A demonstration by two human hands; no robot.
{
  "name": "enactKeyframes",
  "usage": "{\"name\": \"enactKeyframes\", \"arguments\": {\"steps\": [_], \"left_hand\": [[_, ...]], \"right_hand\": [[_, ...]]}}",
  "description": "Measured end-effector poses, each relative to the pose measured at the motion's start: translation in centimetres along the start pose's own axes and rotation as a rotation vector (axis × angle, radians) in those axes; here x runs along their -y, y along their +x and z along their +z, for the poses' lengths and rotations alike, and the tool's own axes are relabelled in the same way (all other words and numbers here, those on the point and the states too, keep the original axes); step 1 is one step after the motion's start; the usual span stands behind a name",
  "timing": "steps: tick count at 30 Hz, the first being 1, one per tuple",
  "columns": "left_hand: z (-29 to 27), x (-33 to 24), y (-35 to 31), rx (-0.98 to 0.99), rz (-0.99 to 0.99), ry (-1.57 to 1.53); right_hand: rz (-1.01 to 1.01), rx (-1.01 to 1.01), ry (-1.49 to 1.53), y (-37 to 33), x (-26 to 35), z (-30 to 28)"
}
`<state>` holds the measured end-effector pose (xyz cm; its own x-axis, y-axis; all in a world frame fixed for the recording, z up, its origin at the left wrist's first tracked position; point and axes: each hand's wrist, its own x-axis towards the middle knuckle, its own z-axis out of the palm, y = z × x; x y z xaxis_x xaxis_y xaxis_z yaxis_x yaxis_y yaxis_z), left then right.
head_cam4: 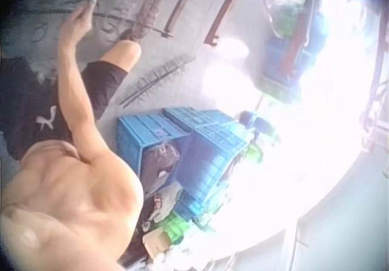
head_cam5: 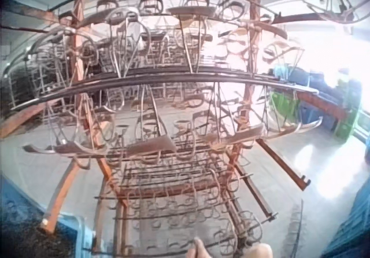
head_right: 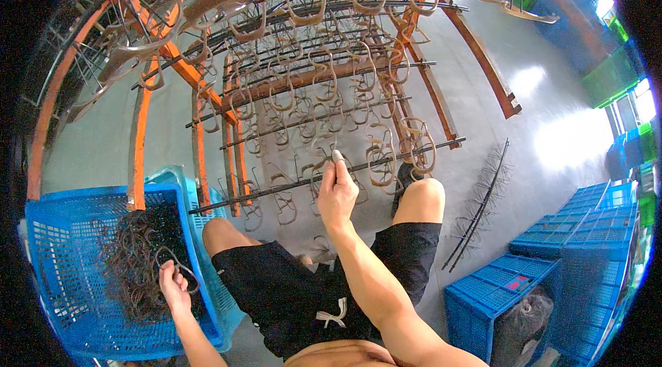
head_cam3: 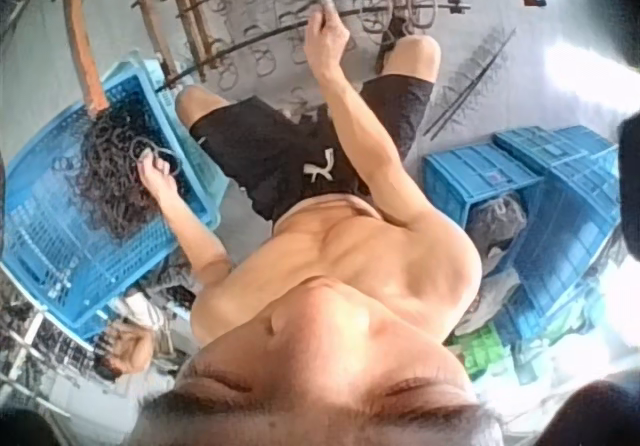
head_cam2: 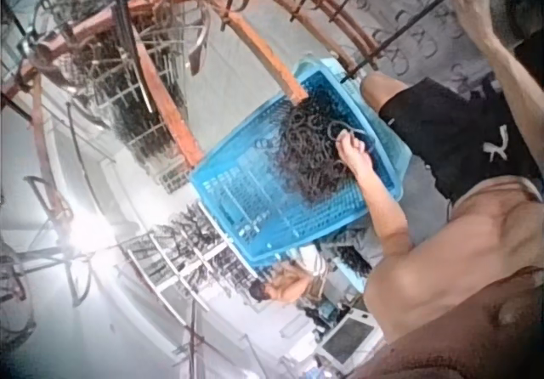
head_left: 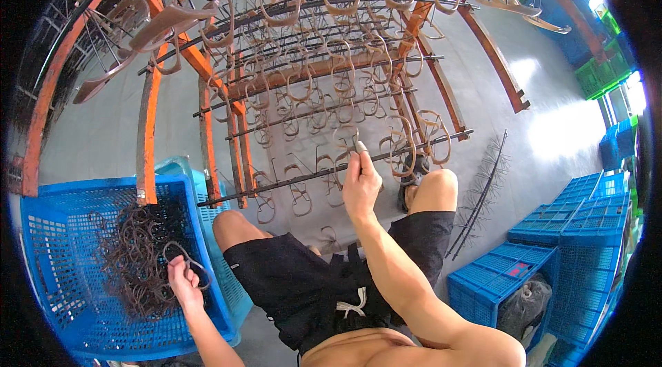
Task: The person sits on the floor and repeatedly picks up metal hooks from a blue basket. They insert the hooks into slots on a metal rack, then remove them and return them to the basket, repeating this cycle continuously.
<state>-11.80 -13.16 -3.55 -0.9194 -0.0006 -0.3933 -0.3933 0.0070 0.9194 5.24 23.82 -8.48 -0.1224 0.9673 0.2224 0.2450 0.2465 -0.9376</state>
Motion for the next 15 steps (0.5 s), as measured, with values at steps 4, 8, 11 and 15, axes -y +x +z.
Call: {"name": "enactKeyframes", "arguments": {"steps": [4,8,11,15], "left_hand": [[4.2,-0.8,-2.9,0.291,0.131,0.022],[7.9,0.0,-6.3,0.519,0.022,-0.04],[9.4,0.7,-8.1,0.649,-0.076,0.076],[11.9,-0.4,-9.3,1.041,-0.091,0.466]], "right_hand": [[0.093,-0.015,0.014,0.5,0.8,-0.8],[0.313,0.057,0.226,1.0,-0.7,-1.5],[0.288,0.205,0.091,0.9,0.7,-3.4],[-0.401,0.404,-0.362,-4.2,7.8,-5.0]]}}
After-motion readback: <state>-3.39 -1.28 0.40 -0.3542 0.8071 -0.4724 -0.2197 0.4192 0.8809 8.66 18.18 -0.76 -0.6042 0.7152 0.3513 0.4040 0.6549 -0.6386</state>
